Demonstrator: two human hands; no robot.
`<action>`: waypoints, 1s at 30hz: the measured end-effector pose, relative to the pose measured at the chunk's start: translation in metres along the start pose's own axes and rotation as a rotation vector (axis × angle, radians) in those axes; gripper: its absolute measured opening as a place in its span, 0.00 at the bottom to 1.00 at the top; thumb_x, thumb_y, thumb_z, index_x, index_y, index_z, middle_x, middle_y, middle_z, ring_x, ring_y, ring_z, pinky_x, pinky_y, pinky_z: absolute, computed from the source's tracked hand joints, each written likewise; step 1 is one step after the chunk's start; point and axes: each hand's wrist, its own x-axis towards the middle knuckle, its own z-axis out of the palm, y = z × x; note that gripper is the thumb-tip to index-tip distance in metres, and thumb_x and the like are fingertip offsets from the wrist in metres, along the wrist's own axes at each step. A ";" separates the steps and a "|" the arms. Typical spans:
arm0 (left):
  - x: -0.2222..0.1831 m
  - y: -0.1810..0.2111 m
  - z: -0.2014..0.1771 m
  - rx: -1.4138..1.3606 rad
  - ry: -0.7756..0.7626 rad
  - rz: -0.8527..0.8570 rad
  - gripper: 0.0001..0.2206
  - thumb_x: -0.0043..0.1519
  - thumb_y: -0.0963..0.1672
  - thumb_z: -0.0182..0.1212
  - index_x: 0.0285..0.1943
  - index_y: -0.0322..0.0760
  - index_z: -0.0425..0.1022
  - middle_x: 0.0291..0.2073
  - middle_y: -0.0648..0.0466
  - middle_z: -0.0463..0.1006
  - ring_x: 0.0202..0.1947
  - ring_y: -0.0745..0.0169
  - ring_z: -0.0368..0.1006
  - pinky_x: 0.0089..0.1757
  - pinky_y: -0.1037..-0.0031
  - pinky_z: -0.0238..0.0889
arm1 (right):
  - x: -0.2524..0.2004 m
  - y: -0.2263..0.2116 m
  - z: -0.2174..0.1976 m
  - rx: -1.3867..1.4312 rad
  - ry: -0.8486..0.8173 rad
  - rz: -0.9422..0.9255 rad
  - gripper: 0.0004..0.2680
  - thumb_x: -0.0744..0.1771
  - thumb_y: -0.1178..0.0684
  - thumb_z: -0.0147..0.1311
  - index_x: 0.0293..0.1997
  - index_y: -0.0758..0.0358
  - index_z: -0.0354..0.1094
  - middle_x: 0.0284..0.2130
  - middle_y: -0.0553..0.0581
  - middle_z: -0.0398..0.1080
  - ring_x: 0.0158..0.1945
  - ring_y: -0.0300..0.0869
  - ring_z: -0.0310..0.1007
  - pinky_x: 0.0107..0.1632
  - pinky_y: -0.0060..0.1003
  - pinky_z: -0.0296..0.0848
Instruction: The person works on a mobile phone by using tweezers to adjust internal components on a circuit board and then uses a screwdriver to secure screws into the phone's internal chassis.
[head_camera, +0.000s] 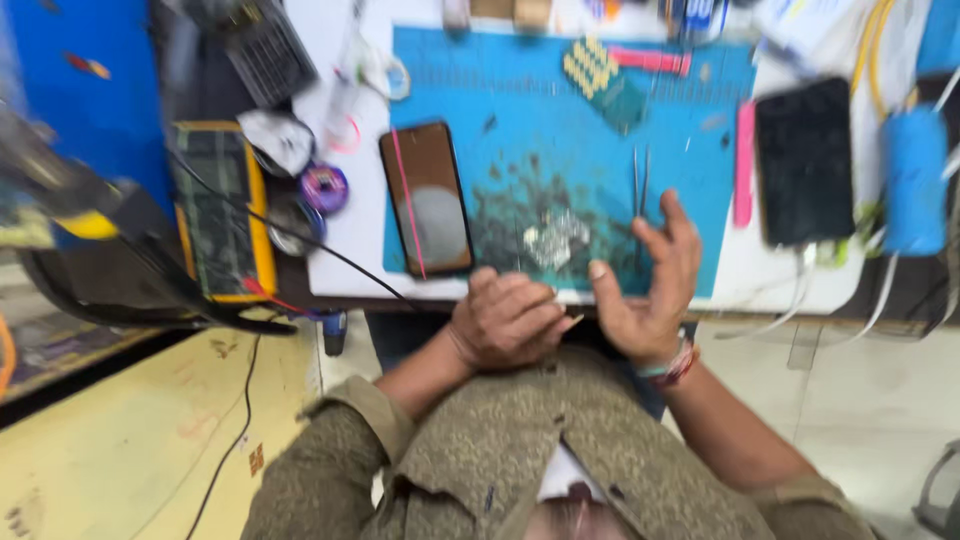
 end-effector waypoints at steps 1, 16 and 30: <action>-0.004 -0.012 0.007 0.001 -0.012 0.040 0.08 0.60 0.46 0.71 0.41 0.43 0.76 0.38 0.58 0.75 0.37 0.59 0.71 0.40 0.63 0.56 | -0.009 0.008 0.001 0.051 0.017 -0.015 0.19 0.66 0.57 0.62 0.64 0.68 0.61 0.70 0.75 0.55 0.72 0.63 0.59 0.74 0.53 0.61; -0.029 0.009 -0.048 0.357 0.125 -0.526 0.37 0.60 0.52 0.75 0.71 0.31 0.57 0.61 0.42 0.68 0.61 0.42 0.65 0.60 0.54 0.57 | -0.013 -0.031 -0.003 -0.053 -0.109 -0.329 0.13 0.66 0.52 0.66 0.54 0.61 0.70 0.61 0.63 0.68 0.65 0.58 0.66 0.69 0.56 0.62; -0.034 -0.012 -0.038 0.508 0.074 -0.737 0.52 0.54 0.61 0.74 0.75 0.29 0.49 0.62 0.41 0.67 0.64 0.42 0.60 0.61 0.50 0.50 | 0.099 -0.044 0.059 -0.178 -0.431 -0.411 0.25 0.71 0.35 0.57 0.69 0.67 0.64 0.72 0.72 0.54 0.75 0.65 0.51 0.74 0.59 0.51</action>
